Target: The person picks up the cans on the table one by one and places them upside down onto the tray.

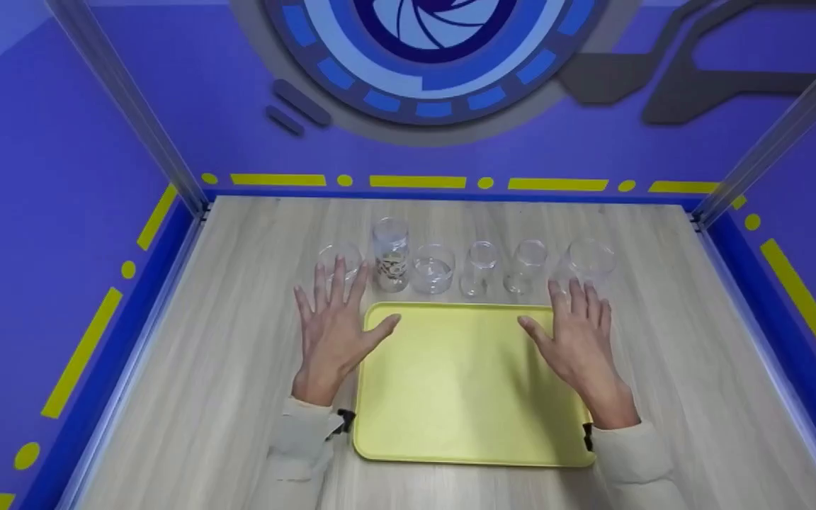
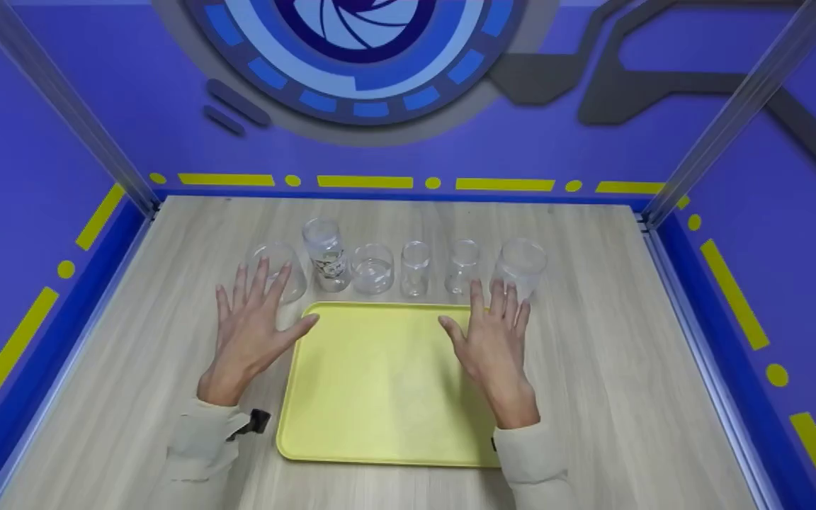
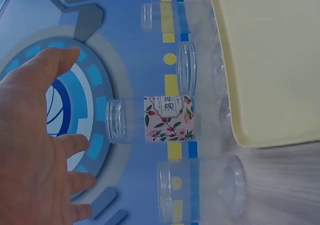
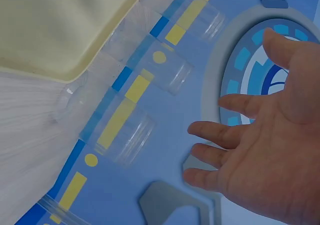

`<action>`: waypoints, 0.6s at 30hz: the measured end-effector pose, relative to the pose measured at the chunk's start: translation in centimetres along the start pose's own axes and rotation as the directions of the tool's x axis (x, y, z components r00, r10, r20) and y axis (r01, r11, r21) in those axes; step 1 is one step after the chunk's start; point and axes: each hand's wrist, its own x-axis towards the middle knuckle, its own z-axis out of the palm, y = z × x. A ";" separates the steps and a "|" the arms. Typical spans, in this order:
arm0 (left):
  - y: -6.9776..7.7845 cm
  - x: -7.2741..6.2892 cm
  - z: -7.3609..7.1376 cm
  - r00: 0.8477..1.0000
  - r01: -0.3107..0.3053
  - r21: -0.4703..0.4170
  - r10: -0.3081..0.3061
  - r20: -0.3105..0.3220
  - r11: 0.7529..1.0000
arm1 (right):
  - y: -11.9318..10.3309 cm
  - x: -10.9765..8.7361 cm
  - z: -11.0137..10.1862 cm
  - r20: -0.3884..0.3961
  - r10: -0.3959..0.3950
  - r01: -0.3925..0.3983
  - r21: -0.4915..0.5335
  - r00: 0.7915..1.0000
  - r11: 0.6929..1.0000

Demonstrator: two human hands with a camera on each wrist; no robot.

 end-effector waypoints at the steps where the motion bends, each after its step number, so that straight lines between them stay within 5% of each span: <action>1: -0.1 0.0 0.0 1.000 0.005 -0.003 -0.005 -0.002 1.000 | 0.1 0.0 0.0 0.008 0.004 -0.004 -0.006 1.000 1.000; 18: -0.9 1.3 -0.3 1.000 0.003 -0.025 -0.003 -0.022 1.000 | 1.5 -0.3 0.2 -0.047 -0.012 0.010 -0.036 0.999 0.999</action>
